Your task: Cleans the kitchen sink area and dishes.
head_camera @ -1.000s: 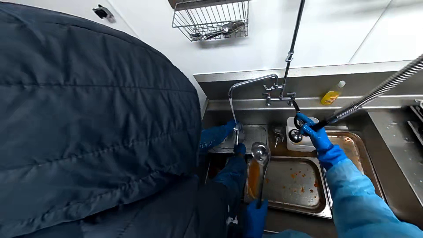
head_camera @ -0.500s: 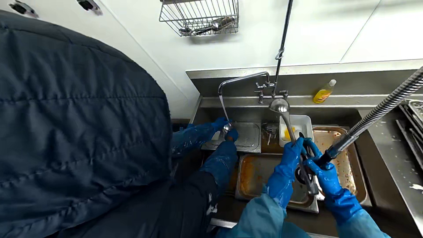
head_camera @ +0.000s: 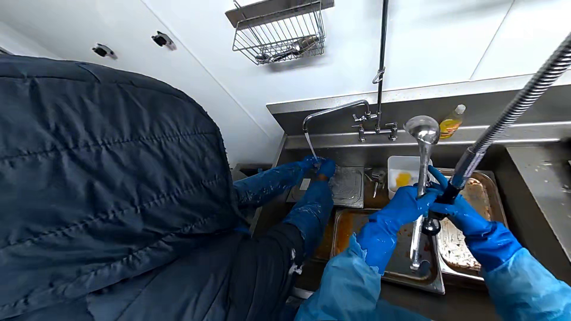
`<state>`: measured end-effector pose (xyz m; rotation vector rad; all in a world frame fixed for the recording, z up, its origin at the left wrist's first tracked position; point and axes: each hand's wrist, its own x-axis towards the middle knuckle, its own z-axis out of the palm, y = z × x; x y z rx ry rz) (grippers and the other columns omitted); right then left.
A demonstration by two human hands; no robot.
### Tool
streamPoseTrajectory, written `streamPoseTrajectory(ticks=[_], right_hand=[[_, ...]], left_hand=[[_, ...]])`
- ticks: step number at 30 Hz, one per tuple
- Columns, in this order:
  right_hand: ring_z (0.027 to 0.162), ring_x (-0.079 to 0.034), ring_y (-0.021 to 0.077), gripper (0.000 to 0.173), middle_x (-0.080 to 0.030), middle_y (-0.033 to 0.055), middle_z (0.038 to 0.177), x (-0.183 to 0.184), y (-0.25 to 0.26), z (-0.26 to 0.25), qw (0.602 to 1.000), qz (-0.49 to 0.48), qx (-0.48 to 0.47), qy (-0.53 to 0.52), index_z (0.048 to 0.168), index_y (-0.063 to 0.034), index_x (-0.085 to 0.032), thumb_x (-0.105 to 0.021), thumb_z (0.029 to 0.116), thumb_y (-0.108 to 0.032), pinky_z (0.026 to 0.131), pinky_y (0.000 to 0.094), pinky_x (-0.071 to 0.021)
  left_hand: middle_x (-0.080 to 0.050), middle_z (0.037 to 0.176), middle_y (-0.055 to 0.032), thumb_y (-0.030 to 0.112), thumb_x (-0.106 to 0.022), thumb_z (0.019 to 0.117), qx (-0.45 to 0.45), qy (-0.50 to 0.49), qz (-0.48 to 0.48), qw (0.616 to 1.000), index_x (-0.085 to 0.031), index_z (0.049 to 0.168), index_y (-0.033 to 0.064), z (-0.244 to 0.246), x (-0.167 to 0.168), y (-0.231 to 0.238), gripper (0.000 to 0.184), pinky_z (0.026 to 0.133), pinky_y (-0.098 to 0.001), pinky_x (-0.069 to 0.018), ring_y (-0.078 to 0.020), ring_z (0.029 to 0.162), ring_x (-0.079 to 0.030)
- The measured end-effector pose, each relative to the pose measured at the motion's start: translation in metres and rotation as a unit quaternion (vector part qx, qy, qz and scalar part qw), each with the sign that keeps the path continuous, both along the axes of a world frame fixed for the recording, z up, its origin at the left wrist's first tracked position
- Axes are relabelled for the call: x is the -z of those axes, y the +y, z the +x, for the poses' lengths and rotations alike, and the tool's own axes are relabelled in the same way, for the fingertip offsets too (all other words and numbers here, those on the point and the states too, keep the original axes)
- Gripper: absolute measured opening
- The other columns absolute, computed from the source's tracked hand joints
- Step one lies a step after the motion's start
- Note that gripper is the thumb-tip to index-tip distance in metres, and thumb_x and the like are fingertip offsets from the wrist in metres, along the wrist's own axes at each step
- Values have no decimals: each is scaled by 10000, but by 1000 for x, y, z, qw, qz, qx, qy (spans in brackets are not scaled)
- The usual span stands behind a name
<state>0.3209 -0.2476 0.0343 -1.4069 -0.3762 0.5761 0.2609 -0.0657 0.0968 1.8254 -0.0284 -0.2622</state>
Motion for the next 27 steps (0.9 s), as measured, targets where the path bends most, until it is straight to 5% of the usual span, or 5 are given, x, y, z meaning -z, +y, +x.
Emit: streamPoseTrajectory(ticks=[4, 9, 13, 22, 27], right_hand=[[870, -702, 145, 868, -720, 36, 1175, -19, 4, -1, 999, -4, 38, -21, 1566, -316, -429, -784, 779, -223, 670, 306, -591], [1079, -681, 191, 838, -649, 18, 1358, -33, 8, -16, 996, -19, 80, -38, 1588, -335, -386, -777, 850, -269, 828, 367, -605], [985, -692, 196, 781, -663, 31, 1292, -39, 12, -23, 996, -39, 73, -17, 1540, -341, -446, -783, 839, -275, 767, 379, -613], [1081, -662, 56, 811, -679, 39, 1263, -25, 8, -40, 961, -176, 82, -197, 1513, -114, -463, -572, 932, -670, 947, 297, -559], [1104, -679, 181, 790, -682, 76, 1268, -26, 5, -39, 974, -116, 126, -149, 1457, -121, -516, -794, 782, -424, 941, 393, -584]], left_hand=[[-658, 741, -72, 281, -506, 1090, -80, -19, -36, 996, -731, 1096, 36, -4, -16, -10, 333, 627, -329, -534, -136, 609, -590], [-644, 782, -52, 391, -488, 1088, -166, -24, -110, 980, -720, 1153, 99, -10, -29, -6, 378, 619, -315, -514, -127, 641, -571], [-585, 707, -85, 181, -511, 1088, -234, 83, -72, 966, -669, 987, -59, -30, -142, 3, 305, 581, -252, -470, -100, 590, -500], [-630, 833, 7, 444, -525, 1037, -143, 54, -187, 970, -709, 1005, 127, 25, -5, 13, 368, 642, -279, -478, -84, 699, -544], [-514, 665, -44, 132, -446, 1097, -225, 115, -131, 958, -625, 950, -59, -19, -162, 2, 300, 534, -214, -425, -72, 555, -453]])
